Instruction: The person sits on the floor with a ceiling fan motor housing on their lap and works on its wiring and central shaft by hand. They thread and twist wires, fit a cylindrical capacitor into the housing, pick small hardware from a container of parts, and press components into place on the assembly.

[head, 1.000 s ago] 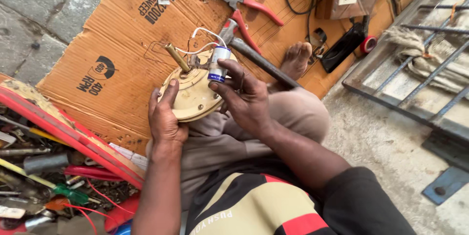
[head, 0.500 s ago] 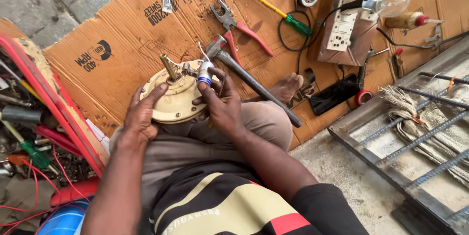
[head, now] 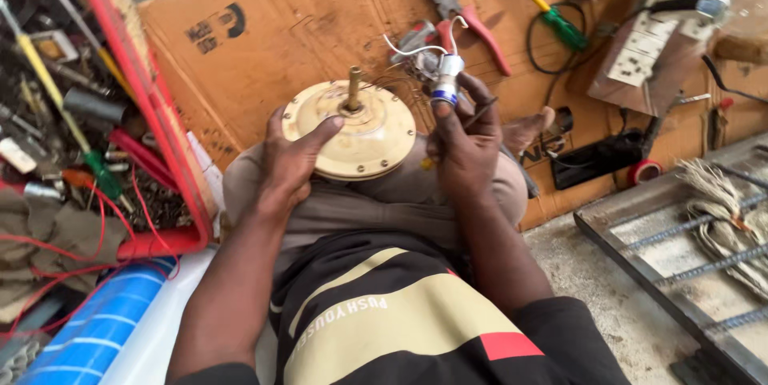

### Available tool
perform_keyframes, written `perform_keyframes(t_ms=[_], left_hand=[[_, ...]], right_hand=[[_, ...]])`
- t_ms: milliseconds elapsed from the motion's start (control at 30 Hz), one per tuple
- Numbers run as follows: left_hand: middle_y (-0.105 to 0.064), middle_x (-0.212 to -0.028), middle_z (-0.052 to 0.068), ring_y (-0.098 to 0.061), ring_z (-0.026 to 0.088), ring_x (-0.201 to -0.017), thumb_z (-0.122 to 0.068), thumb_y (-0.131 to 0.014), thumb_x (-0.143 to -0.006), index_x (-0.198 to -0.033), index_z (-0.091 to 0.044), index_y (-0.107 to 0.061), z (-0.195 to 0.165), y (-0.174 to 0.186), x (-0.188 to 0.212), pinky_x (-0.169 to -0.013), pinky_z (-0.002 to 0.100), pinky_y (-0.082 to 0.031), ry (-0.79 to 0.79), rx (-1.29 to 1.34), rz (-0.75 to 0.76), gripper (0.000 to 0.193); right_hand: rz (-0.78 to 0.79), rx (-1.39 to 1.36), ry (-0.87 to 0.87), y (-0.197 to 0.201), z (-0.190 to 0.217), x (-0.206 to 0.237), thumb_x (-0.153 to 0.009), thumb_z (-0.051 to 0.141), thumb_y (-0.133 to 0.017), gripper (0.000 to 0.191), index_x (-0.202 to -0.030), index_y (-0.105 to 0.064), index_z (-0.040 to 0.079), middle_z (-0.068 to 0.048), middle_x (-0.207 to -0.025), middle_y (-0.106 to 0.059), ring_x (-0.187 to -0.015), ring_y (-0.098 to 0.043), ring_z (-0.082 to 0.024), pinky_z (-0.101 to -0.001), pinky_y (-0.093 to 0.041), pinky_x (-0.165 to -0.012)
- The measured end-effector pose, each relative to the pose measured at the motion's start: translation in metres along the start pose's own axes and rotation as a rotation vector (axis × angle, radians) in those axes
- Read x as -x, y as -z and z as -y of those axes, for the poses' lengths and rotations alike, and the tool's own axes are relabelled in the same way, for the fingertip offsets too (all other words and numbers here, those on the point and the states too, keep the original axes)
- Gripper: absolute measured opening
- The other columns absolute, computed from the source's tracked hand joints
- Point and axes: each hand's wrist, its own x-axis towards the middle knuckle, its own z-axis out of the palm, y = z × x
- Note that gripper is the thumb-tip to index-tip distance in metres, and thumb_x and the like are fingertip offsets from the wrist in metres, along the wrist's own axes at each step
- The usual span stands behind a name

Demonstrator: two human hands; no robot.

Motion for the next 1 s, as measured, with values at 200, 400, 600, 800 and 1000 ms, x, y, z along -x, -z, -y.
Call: perform_keyframes(t_ms=[200, 400, 600, 800, 1000], left_hand=[[-0.068, -0.126, 0.016, -0.073, 0.022, -0.103, -0.023, -0.085, -0.075, -0.148, 0.001, -0.032, -0.001, -0.003, 0.002, -0.084, 0.037, -0.064, 0.059, -0.086, 0.017, 0.093], [-0.078, -0.106, 0.021, -0.073, 0.025, -0.087, -0.023, -0.083, -0.088, -0.14, 0.0, -0.059, -0.027, 0.028, 0.029, -0.074, 0.037, -0.06, 0.019, -0.56, 0.289, 0.063], [-0.078, -0.103, 0.012, -0.074, 0.014, -0.091, -0.01, -0.084, -0.087, -0.122, 0.003, -0.07, -0.028, 0.041, 0.061, -0.083, 0.027, -0.06, -0.28, -0.333, 0.098, 0.04], [-0.074, -0.116, 0.013, -0.072, 0.015, -0.103, 0.006, -0.078, -0.089, -0.132, 0.006, -0.064, 0.001, 0.019, 0.033, -0.09, 0.027, -0.06, -0.417, 0.036, 0.197, 0.045], [-0.074, -0.119, 0.012, -0.072, 0.013, -0.103, 0.006, -0.075, -0.086, -0.139, 0.005, -0.058, 0.003, -0.005, -0.007, -0.09, 0.026, -0.06, -0.405, -0.186, 0.267, 0.056]], right_hand=[[0.298, 0.3, -0.247, -0.016, 0.01, -0.003, -0.095, 0.004, -0.073, 0.049, -0.141, -0.056, 0.006, -0.011, -0.117, -0.073, -0.061, -0.055, -0.004, -0.021, -0.043, -0.047], [0.514, 0.35, -0.361, -0.041, 0.014, 0.01, -0.096, 0.006, -0.075, 0.048, -0.14, -0.056, 0.005, -0.012, -0.121, -0.073, -0.069, -0.059, -0.002, -0.0201, -0.045, -0.05], [0.467, 0.309, -0.315, -0.057, -0.002, 0.015, -0.094, 0.005, -0.076, 0.048, -0.137, -0.055, 0.005, -0.011, -0.117, -0.074, -0.072, -0.061, -0.002, -0.0193, -0.046, -0.051], [0.477, 0.397, -0.304, -0.045, -0.009, 0.007, -0.088, 0.0, -0.082, 0.049, -0.13, -0.058, 0.002, -0.01, -0.111, -0.075, -0.073, -0.061, -0.002, -0.019, -0.047, -0.055], [0.343, 0.527, -0.394, -0.037, -0.01, -0.009, -0.083, -0.001, -0.082, 0.049, -0.125, -0.058, 0.004, -0.011, -0.105, -0.077, -0.069, -0.064, -0.005, -0.0215, -0.048, -0.052]])
